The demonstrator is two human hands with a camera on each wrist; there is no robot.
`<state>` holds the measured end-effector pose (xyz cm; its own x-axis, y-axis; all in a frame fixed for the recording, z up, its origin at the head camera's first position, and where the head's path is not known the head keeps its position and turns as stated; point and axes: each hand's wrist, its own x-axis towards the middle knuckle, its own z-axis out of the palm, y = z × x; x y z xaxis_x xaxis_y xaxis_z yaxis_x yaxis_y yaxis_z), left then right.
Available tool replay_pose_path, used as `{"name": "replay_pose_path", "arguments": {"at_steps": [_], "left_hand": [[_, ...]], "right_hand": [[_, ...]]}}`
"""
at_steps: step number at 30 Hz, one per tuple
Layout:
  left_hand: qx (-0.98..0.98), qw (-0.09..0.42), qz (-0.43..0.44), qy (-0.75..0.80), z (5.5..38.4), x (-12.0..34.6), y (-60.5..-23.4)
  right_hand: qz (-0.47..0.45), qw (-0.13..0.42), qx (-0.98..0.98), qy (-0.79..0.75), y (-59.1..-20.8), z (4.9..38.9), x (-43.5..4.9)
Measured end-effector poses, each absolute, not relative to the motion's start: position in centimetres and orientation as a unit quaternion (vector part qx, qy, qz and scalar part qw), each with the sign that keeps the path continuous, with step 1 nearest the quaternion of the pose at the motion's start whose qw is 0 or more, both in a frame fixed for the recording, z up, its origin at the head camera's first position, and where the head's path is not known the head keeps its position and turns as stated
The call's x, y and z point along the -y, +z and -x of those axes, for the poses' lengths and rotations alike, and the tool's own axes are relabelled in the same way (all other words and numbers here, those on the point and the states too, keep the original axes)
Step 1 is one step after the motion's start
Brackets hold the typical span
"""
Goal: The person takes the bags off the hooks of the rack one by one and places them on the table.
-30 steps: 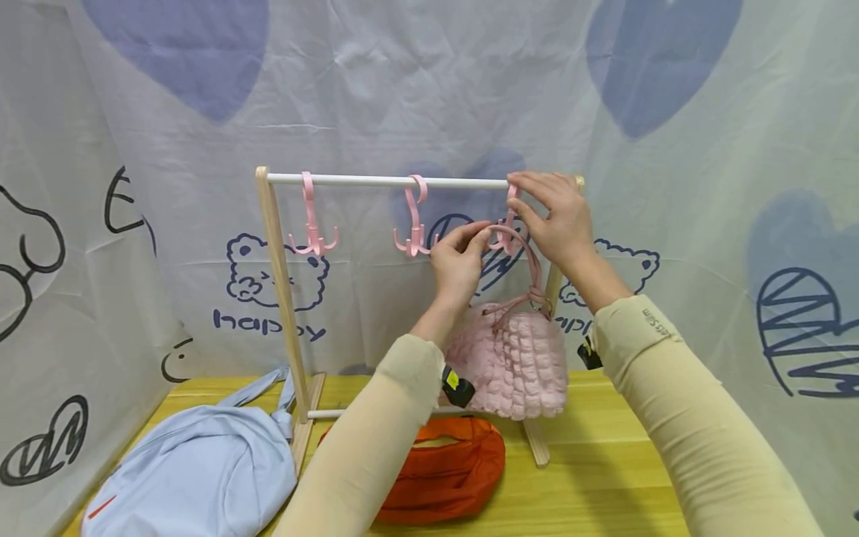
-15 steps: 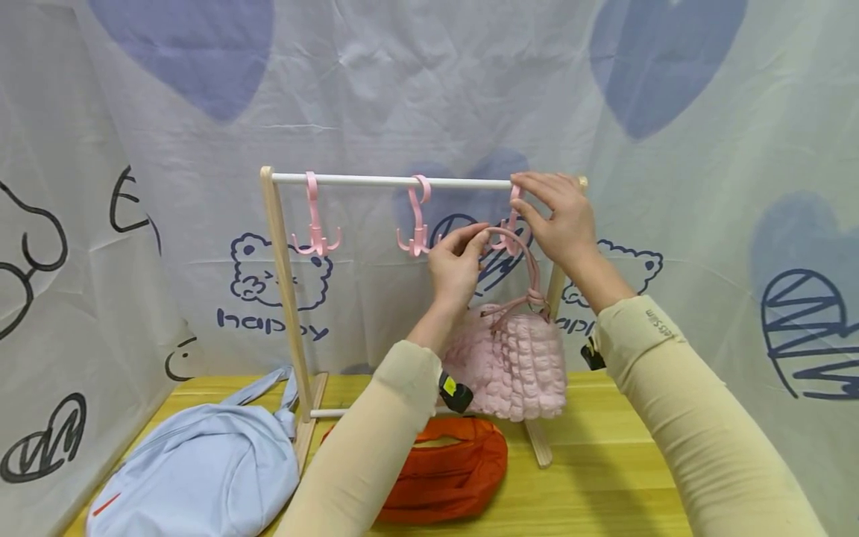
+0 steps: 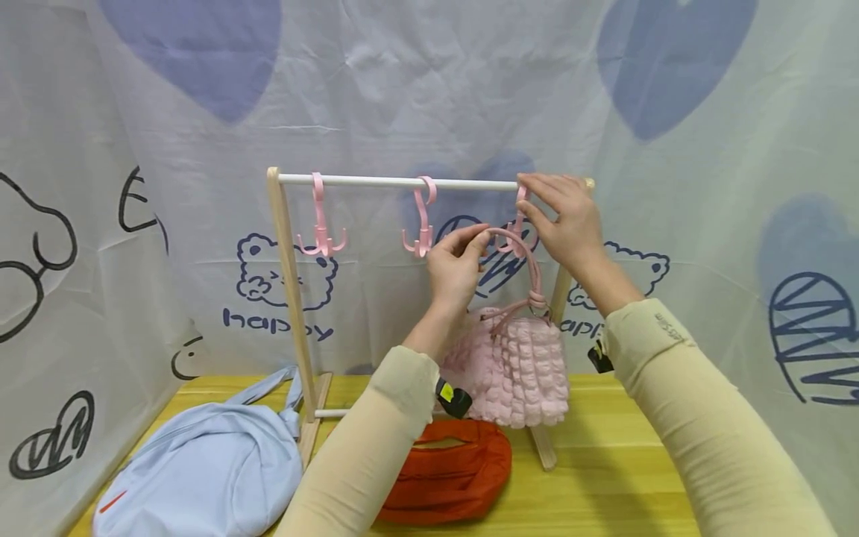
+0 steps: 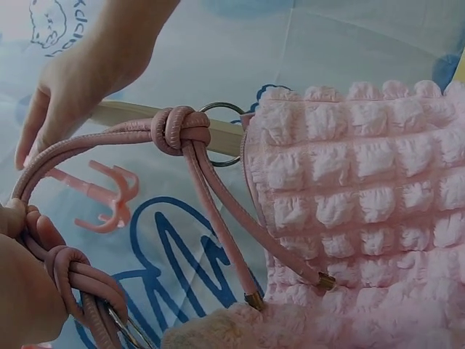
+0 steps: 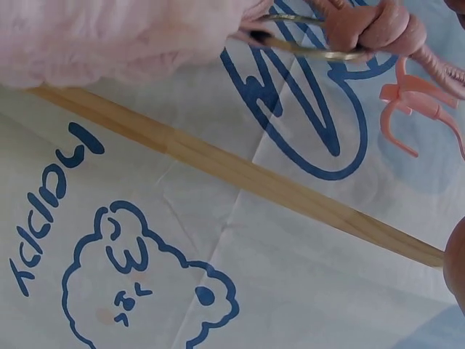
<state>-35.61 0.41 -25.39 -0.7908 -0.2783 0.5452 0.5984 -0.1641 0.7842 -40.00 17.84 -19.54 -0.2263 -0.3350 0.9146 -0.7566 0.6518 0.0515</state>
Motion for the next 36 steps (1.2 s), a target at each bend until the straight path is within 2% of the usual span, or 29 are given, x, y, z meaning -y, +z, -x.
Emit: {"name": "replay_pose_path", "arguments": {"at_steps": [17, 36], "left_hand": [[0.577, 0.282, 0.134, -0.754, 33.5, 1.0, -24.0], [0.591, 0.278, 0.143, -0.744, 31.8, 1.6, -23.6]], "right_hand": [[-0.341, 0.472, 0.778, 0.238, -20.2, 38.8, -17.9], [-0.335, 0.471, 0.739, 0.347, -24.4, 35.8, -18.6]]}}
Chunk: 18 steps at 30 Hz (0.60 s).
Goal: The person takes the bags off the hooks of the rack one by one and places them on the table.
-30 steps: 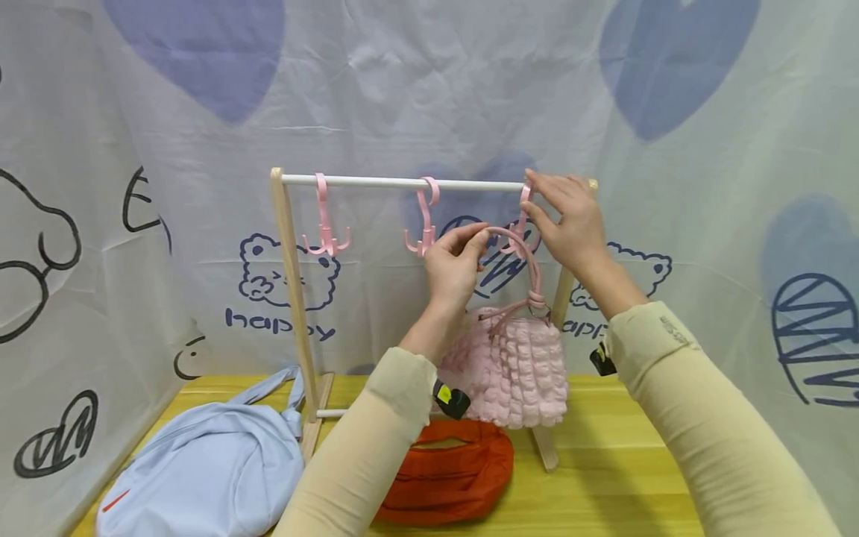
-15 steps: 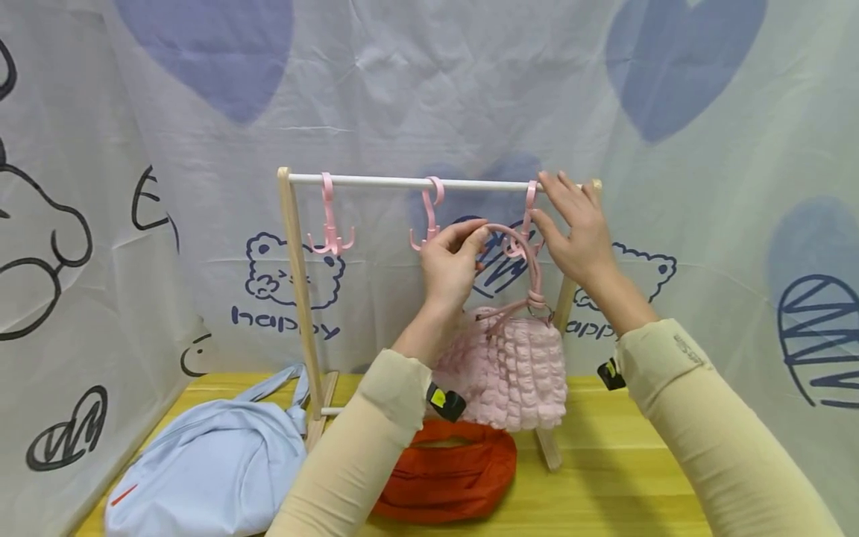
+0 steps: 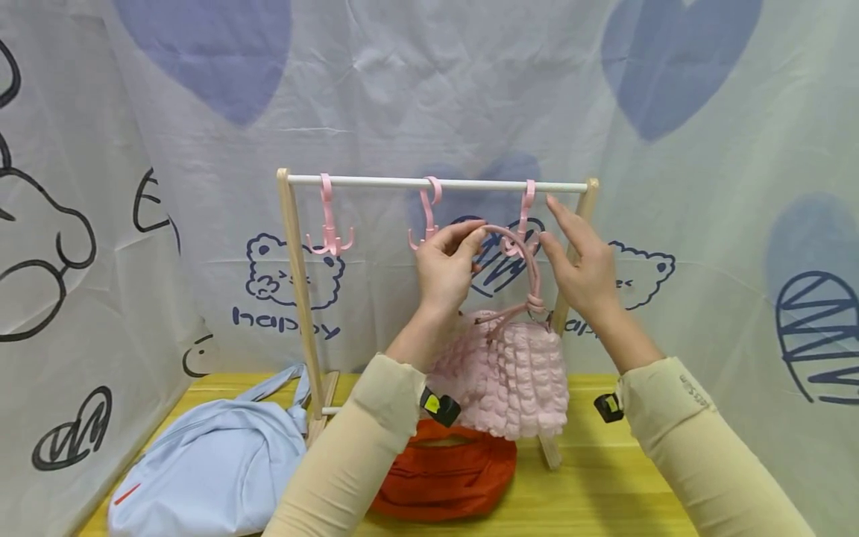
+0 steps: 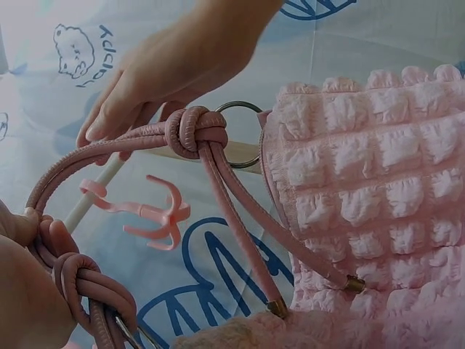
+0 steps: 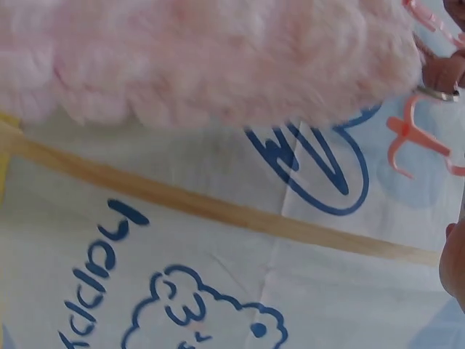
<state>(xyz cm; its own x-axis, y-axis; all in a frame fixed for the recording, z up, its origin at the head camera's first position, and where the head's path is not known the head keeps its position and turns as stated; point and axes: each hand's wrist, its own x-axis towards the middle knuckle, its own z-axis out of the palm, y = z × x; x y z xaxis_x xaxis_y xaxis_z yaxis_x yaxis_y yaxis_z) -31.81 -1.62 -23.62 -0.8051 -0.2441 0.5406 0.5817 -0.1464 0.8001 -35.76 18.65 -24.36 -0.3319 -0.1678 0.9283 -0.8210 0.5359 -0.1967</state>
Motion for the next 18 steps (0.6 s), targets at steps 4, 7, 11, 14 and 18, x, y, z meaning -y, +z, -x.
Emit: {"name": "replay_pose_path", "arguments": {"at_steps": [4, 7, 11, 14, 18], "left_hand": [[0.588, 0.275, 0.143, -0.747, 31.6, 1.8, -23.7], [0.586, 0.277, 0.143, -0.747, 31.5, 1.9, -23.8], [0.592, 0.281, 0.143, -0.742, 31.2, 2.2, -24.0], [0.598, 0.283, 0.143, -0.736, 30.9, 2.6, -24.1], [0.597, 0.284, 0.147, -0.736, 30.5, 3.0, -24.1]], "right_hand": [[-0.326, 0.456, 0.736, 0.379, -25.7, 34.7, -18.3], [-0.335, 0.454, 0.725, 0.395, -26.5, 34.1, -18.0], [-0.36, 0.465, 0.697, 0.411, -27.5, 33.3, -17.5], [-0.375, 0.467, 0.683, 0.418, -28.2, 32.8, -17.4], [-0.383, 0.456, 0.686, 0.418, -29.4, 32.1, -17.5]]}}
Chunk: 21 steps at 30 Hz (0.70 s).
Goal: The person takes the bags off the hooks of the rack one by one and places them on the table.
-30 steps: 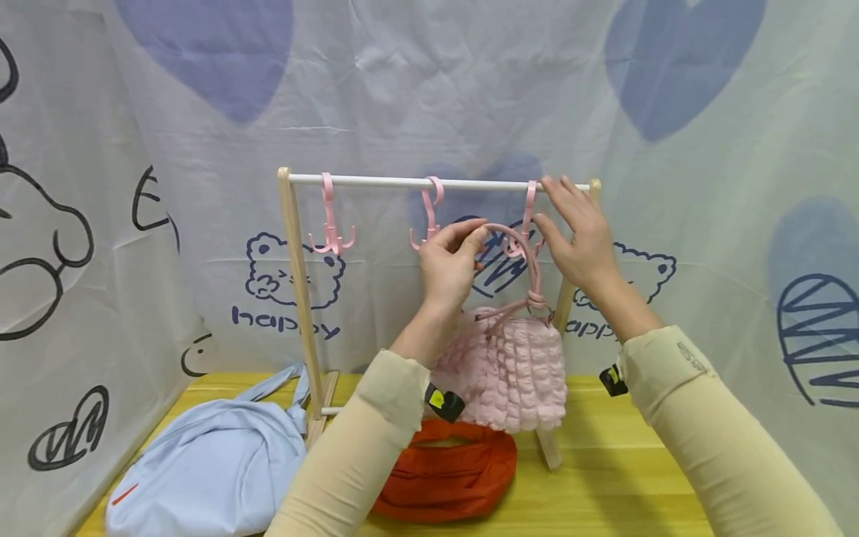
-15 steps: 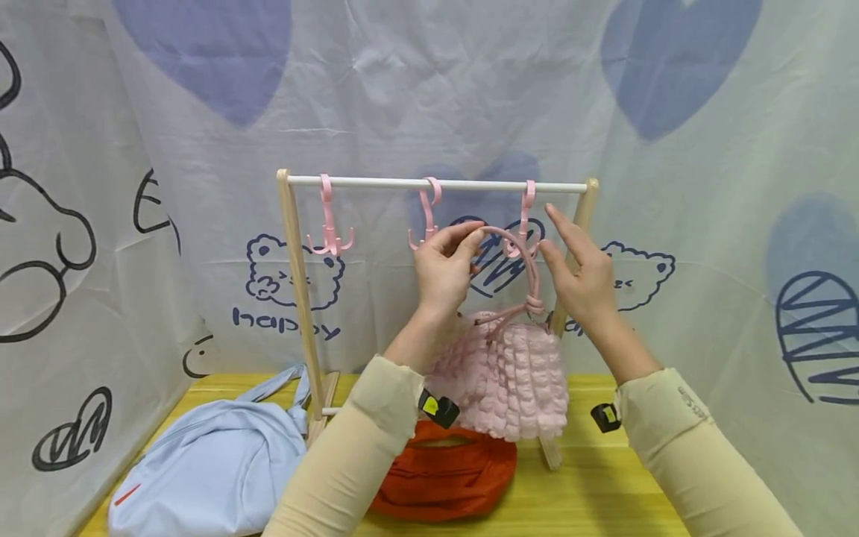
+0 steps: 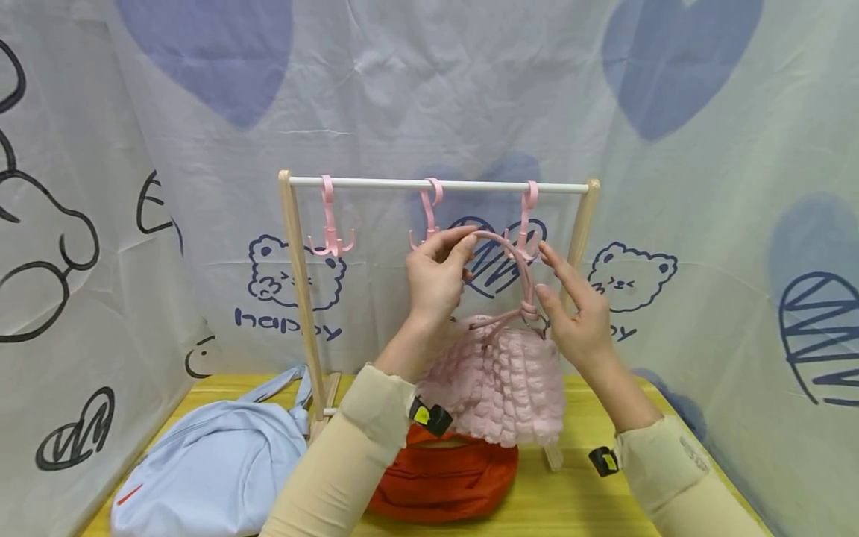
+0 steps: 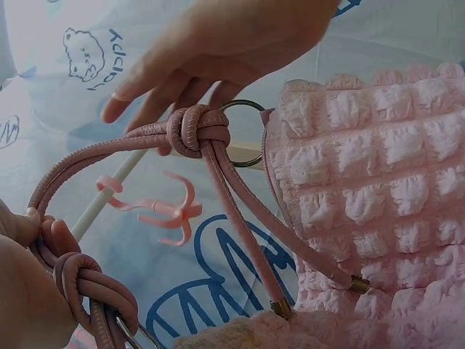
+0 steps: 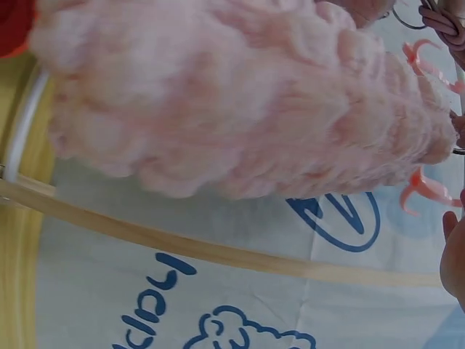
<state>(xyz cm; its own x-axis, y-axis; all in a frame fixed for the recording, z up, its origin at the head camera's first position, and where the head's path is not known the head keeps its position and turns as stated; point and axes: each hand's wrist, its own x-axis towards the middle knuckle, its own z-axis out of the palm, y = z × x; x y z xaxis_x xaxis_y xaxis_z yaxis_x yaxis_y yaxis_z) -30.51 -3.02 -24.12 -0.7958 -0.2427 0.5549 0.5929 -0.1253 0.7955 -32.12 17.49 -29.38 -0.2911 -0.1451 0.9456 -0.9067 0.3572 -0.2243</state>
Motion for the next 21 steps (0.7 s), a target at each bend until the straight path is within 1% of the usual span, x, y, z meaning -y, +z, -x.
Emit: {"name": "replay_pose_path", "arguments": {"at_steps": [15, 21], "left_hand": [[0.586, 0.279, 0.142, -0.747, 29.7, 4.2, -24.6], [0.587, 0.274, 0.135, -0.749, 29.3, 4.4, -24.7]], "right_hand": [[-0.433, 0.418, 0.682, 0.415, -34.0, 30.7, -17.3], [-0.432, 0.404, 0.683, 0.428, -35.5, 30.4, -17.3]]}}
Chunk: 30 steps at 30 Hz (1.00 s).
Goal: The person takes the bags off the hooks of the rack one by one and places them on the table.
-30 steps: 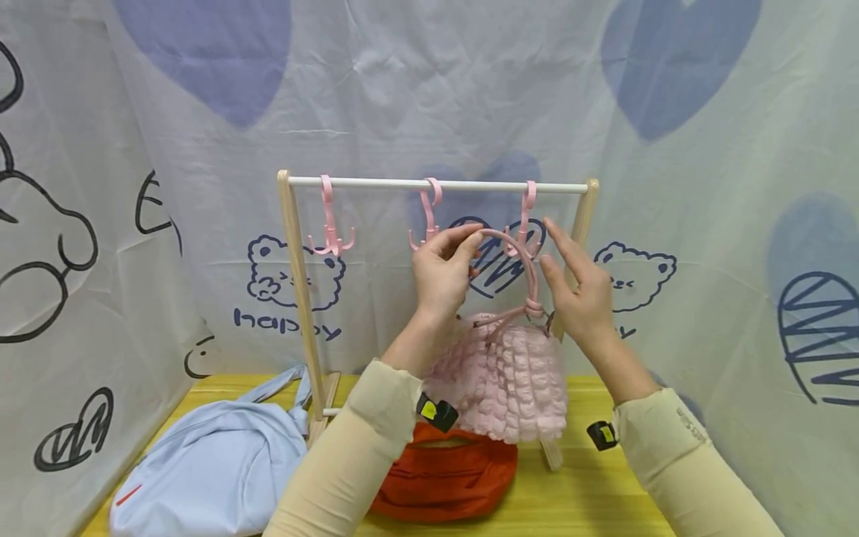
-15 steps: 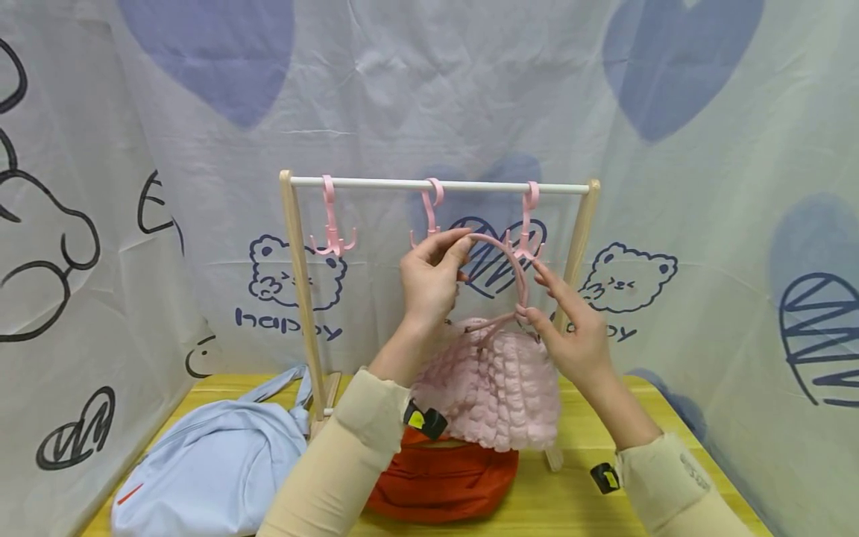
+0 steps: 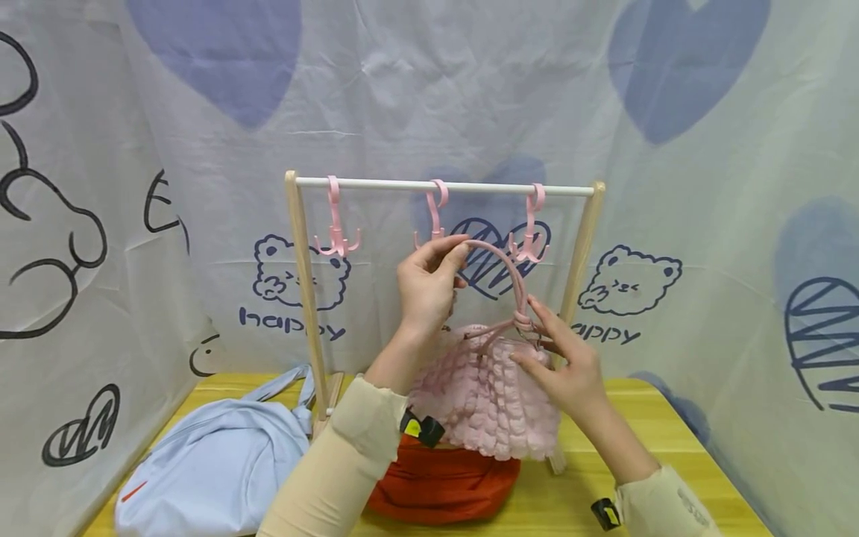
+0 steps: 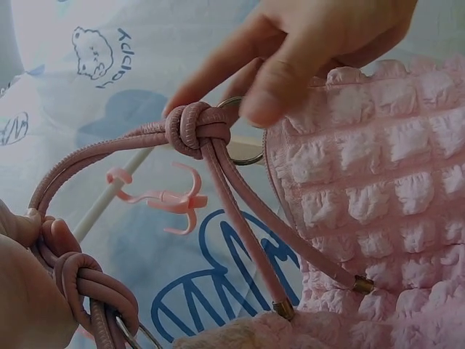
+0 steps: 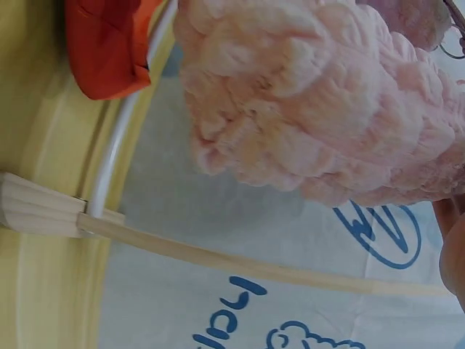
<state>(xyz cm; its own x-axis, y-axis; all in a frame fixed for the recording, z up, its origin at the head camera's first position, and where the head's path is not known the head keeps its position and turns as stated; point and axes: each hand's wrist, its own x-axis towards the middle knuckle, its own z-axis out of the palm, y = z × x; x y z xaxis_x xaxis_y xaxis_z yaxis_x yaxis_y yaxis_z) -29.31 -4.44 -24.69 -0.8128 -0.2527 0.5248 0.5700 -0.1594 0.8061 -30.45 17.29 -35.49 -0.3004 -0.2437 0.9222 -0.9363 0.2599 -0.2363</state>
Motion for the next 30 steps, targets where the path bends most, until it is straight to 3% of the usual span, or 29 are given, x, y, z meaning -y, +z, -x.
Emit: {"name": "replay_pose_path", "arguments": {"at_steps": [15, 30], "left_hand": [[0.58, 0.261, 0.106, -0.764, 29.7, 4.6, -25.5], [0.594, 0.244, 0.094, -0.761, 30.1, 4.9, -26.8]], "right_hand": [[-0.493, 0.464, 0.62, 0.397, -36.1, 30.4, -16.1], [-0.49, 0.41, 0.584, 0.501, -37.0, 30.5, -16.3]]}}
